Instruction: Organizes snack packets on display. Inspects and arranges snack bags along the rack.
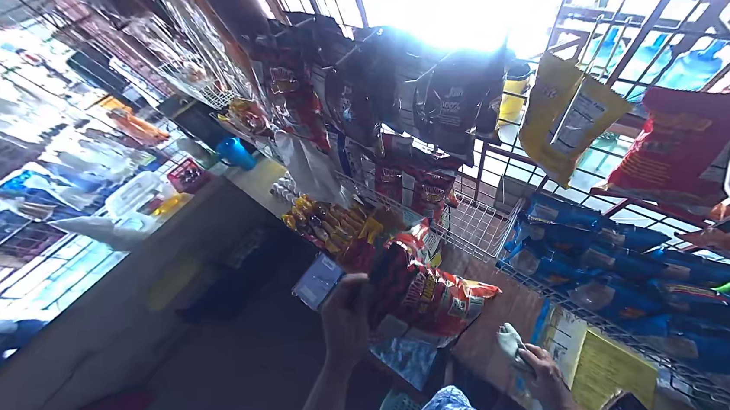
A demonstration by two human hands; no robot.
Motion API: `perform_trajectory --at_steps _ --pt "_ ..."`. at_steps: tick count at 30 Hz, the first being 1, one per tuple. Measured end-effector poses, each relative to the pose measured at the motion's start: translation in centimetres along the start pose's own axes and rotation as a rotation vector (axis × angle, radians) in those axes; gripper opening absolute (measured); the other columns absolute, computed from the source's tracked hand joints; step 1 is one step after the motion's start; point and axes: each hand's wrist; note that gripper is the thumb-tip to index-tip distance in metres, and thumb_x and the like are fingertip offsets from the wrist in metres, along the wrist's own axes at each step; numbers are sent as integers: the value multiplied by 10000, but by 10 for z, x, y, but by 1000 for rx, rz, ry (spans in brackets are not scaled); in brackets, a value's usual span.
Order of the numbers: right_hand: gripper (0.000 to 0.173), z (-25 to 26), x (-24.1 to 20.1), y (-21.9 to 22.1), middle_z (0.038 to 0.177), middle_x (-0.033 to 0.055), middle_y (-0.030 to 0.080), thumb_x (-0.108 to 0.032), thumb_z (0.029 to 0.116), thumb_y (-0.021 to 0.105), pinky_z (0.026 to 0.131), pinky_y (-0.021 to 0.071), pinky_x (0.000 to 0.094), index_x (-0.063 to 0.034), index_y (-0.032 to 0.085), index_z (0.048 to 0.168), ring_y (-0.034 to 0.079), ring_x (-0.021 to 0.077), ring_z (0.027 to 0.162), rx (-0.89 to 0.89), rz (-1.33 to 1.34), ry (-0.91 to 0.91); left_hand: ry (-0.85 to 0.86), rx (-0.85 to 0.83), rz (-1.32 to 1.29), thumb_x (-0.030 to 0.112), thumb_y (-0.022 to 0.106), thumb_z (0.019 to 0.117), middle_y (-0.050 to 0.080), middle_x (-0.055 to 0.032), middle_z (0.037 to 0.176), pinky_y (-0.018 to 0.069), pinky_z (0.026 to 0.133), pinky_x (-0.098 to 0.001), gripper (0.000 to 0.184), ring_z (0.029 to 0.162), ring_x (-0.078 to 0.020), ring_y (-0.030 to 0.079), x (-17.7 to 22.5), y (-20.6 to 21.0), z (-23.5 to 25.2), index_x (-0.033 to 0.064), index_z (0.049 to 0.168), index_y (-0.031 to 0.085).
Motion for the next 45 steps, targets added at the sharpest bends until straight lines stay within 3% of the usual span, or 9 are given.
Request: perform_trajectory --at_steps 5,9,13,16,22,29,35,39,45 --pt "316 -5 -21 -20 1195 308 675 -63 862 731 1005 502 572 93 717 1137 655 471 1120 17 39 97 485 -53 101 249 569 1039 661 5 1022 492 931 -150 169 1039 5 616 10 35 69 98 990 629" --pt "344 5 -104 -56 917 94 740 -296 985 567 838 573 398 -4 737 1050 703 159 853 -183 469 87 868 -8 245 226 567 1052 605 -28 1005 495 921 -218 88 988 -127 607 -20 78 98 148 1013 576" --pt "678 53 -200 -80 1325 119 636 -376 978 600 1009 532 332 -21 393 1517 646 103 1146 -304 793 -26 1012 -79 196 166 561 1051 612 -50 1023 508 890 -251 51 958 -170 609 -48 110 107 131 1052 597" --pt "778 93 -232 -78 1433 172 548 -360 958 612 1027 515 324 -13 275 1567 606 139 1221 -190 863 -27 1032 -137 182 159 549 1053 637 -34 1029 478 961 -280 52 980 -166 617 -42 116 110 146 1037 597" --pt "582 137 -239 -75 1326 160 598 -265 990 581 983 530 305 19 410 1468 632 129 1136 -61 871 53 851 -450 192 210 468 1088 696 -21 1037 322 1184 -471 162 1177 -142 634 -37 116 131 167 1027 612" --pt "710 140 -226 -57 1396 209 562 -253 999 586 1004 522 352 -3 261 1579 631 181 1167 -111 880 116 732 -783 263 181 547 1036 719 -102 963 471 1077 -434 201 1049 -248 696 -38 108 159 60 958 688" --pt "681 143 -227 -58 1359 180 577 -231 1016 589 972 534 301 2 263 1567 639 127 1121 -60 1037 177 387 -1073 154 404 604 984 677 -146 994 532 867 -449 492 922 -267 648 -25 137 190 -1 1260 648" --pt "681 144 -223 -58 1415 196 547 -229 1019 594 1017 510 305 8 270 1569 615 145 1187 -30 1015 191 254 -1134 161 373 640 981 645 -157 1306 488 1031 -483 369 1238 -270 603 -29 171 221 41 1120 721" --pt "712 146 -220 -58 1455 221 511 -239 1002 610 1047 489 350 -7 263 1580 589 199 1237 -21 999 214 -202 -1419 378 527 637 952 495 -196 1507 412 1054 -621 857 1322 -362 528 -29 207 241 311 1639 173"
Point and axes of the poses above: each hand's wrist, its own z-axis towards the middle knuckle, its own y-axis out of the palm, x = y × z
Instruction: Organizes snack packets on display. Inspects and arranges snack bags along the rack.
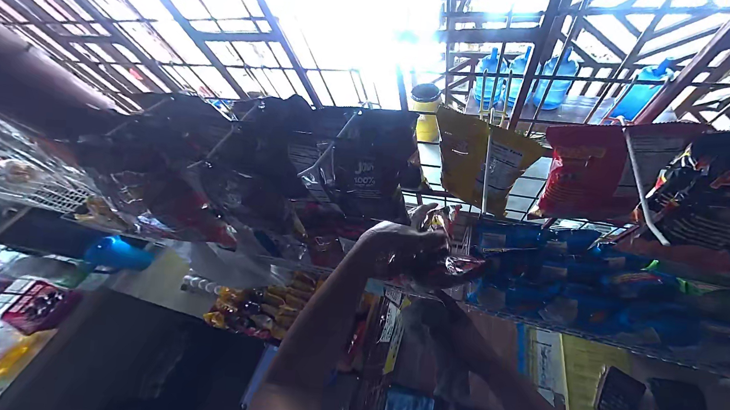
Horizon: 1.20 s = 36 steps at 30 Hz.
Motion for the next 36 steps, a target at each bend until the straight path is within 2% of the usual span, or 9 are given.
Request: perform_trajectory --at_steps 3,8,12,14,19,22,25,30,36 --pt "669 -1 3 0 1395 196 560 -209 990 630 1033 503 320 13 321 1541 609 159 1200 3 9 -17 41 -80 103 520 743 865 547 -227 1445 419 1016 -677 968 1291 -409 556 1 1 1 321 1635 192" --pt "611 -5 -3 6 1344 177 591 -194 1004 621 1031 496 287 36 356 1505 615 124 1171 -9 -33 -14 124 -189 16 342 588 1022 532 -190 1447 440 1058 -459 563 1265 -260 552 21 -5 -7 85 1507 468" --pt "739 -3 -8 13 1439 257 527 -270 1013 617 1103 450 418 -2 244 1592 576 276 1277 -92 -214 50 34 -283 283 498 396 1080 563 -229 1435 323 1125 -626 585 1359 -384 507 23 11 45 90 1475 533" --pt "665 -5 -10 13 1408 241 566 -309 1021 610 1099 452 453 -28 349 1564 592 294 1267 -139 -363 58 -51 -267 365 583 352 1064 572 -237 1420 323 1112 -655 671 1364 -401 502 19 21 70 61 1419 578" --pt "289 -47 -19 5 993 158 728 -286 922 694 699 607 417 -32 737 1054 727 258 808 261 -843 -594 -9 -139 334 471 259 1117 621 -305 1266 393 1056 -597 680 1225 -425 582 41 3 48 -89 1258 618" --pt "420 -52 -30 -17 1122 206 715 -233 879 691 582 604 429 -1 695 1229 730 284 725 555 -1042 -733 189 -22 159 436 484 1066 622 -193 1364 413 1103 -514 537 1277 -295 587 13 -4 10 40 1417 574" --pt "445 -32 -38 -27 1200 231 711 -159 908 646 588 597 415 22 662 1314 739 312 715 620 -1299 -670 202 79 192 391 748 884 453 -85 1581 288 1209 -442 761 1476 -207 393 -18 -3 -25 150 1545 457" --pt "258 2 -53 -17 973 193 743 -20 843 725 577 572 436 -12 770 1097 724 339 741 568 -1558 -636 116 283 288 103 548 1019 684 -197 1265 459 1038 -583 322 1196 -385 640 -39 9 -27 75 1316 669" --pt "75 10 -102 8 813 185 716 5 854 687 590 560 462 8 758 876 724 347 749 450 -1667 -675 52 309 295 111 509 1052 701 -222 1182 443 1040 -570 265 1167 -397 641 -10 3 -38 38 1206 713"
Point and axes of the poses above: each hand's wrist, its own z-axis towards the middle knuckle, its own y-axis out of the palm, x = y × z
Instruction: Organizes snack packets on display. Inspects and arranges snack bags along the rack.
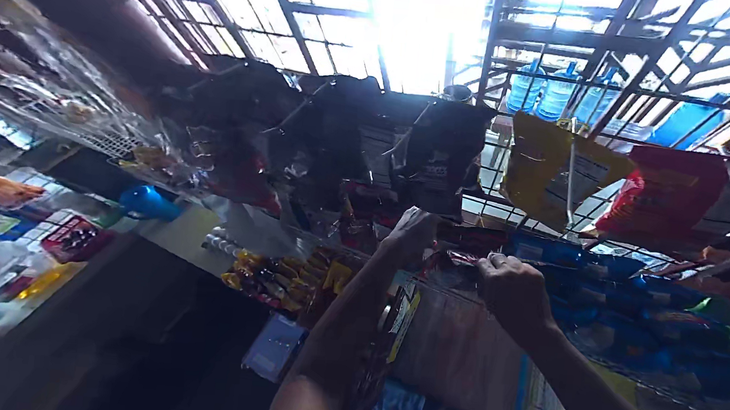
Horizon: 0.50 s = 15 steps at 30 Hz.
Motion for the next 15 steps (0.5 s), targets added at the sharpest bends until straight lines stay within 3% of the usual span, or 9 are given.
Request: perform_trajectory --at_steps 3,6,9,13,15 --pt "156 22 -14 -26 861 217 713 7 925 581 672 547 503 44 732 922 719 382 828 -279 3 57 -27 18 -248 49 557 1007 682 -204 1102 478 952 -489 202 1042 -305 637 11 2 6 -25 1137 693" --pt "249 49 -19 -21 1110 249 696 -2 983 494 864 514 535 62 688 1127 673 402 1076 -622 -8 173 27 -51 -291 104 604 1001 687 -205 1136 477 988 -482 224 1079 -298 648 10 6 26 -23 1166 685" --pt "267 53 0 24 1146 255 688 -8 990 484 850 525 550 56 697 1139 680 414 1058 -473 4 223 53 27 -306 212 631 1008 676 -201 1210 457 1043 -467 316 1162 -280 632 -1 -1 26 -5 1234 668" --pt "288 52 15 44 1163 246 695 -73 989 532 788 546 543 25 678 1217 704 419 990 -303 4 231 1 273 -195 165 606 1025 699 -249 1103 482 999 -561 256 1091 -387 663 -23 -3 -5 -46 1138 695" --pt "332 48 17 39 1201 245 688 -137 984 597 777 558 546 18 663 1270 711 418 977 -239 37 215 -5 379 -71 135 557 1044 723 -211 1027 510 959 -537 240 1040 -375 684 -44 5 -20 -25 1072 735"
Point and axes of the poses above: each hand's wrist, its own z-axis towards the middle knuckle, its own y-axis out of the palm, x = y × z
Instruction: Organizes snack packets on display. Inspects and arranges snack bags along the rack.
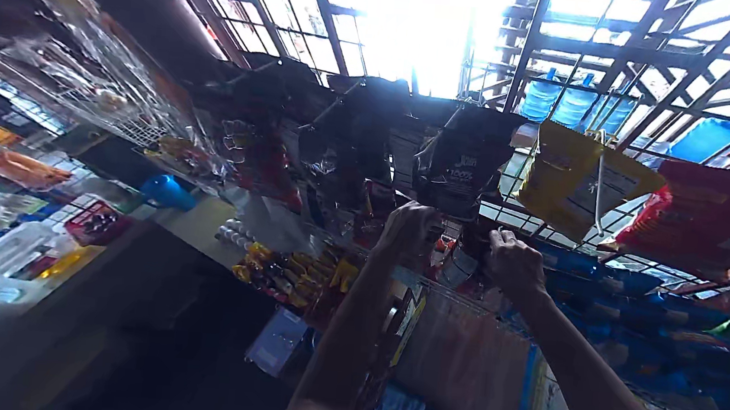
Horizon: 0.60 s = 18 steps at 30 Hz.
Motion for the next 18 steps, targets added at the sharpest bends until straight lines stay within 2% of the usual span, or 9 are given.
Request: perform_trajectory --at_steps 2,3,5,7,9,11,13,15,18 --pt "383 -13 3 -10 1255 241 680 -196 978 642 779 566 554 7 665 1303 715 418 985 86 68 -54 40 22 89 79 502 1053 712 -176 1212 460 1071 -519 267 1215 -363 634 -26 4 -10 1 1187 720" --pt "382 -22 6 -14 1248 229 690 -211 970 653 768 573 545 -5 682 1290 723 408 974 147 103 -92 33 -15 112 77 475 1061 674 -163 1321 383 1149 -519 307 1328 -365 563 -37 5 -13 16 1275 688" --pt "345 -39 9 -20 1176 204 725 -242 959 659 721 589 529 -21 728 1215 740 386 912 255 183 -172 33 -74 152 109 483 1066 644 -152 1373 289 1198 -526 336 1393 -361 493 -50 7 -13 62 1351 653" --pt "335 -53 10 -24 1106 180 741 -276 954 645 688 590 520 -34 747 1163 742 363 865 263 277 -221 87 -48 170 139 561 1037 687 -173 1256 332 1163 -545 284 1310 -374 553 -56 7 -11 86 1268 716" --pt "367 -67 9 -29 1107 176 735 -301 969 637 754 578 552 -38 732 1207 731 359 907 87 400 -214 98 -79 189 164 569 1039 690 -177 1179 371 1110 -548 246 1243 -377 573 -56 5 -7 100 1186 756" --pt "404 -77 8 -32 1139 158 729 -335 978 628 842 560 563 -62 709 1264 717 338 969 -139 515 -192 69 -178 234 174 549 1047 665 -182 1212 378 1085 -539 237 1249 -373 553 -54 2 -3 88 1125 756" --pt "411 -85 8 -24 1141 142 730 -361 978 629 874 554 551 -79 708 1267 713 316 989 -258 612 -191 65 -216 259 154 539 1050 649 -177 1239 399 1057 -526 226 1258 -372 540 -51 -1 -3 54 1095 736" --pt "379 -93 9 -10 1085 135 743 -342 970 641 875 565 494 -65 727 1215 719 269 964 -293 758 -168 96 -95 250 79 545 1031 670 -183 1182 465 1003 -527 196 1186 -385 591 -45 -6 -17 15 1077 724" --pt "289 -101 6 7 991 78 719 -211 997 596 841 551 292 -2 698 1169 673 89 875 -389 1147 35 75 196 165 -19 536 988 696 -194 1171 556 906 -538 208 1096 -381 680 -28 -9 -60 -14 1097 713"
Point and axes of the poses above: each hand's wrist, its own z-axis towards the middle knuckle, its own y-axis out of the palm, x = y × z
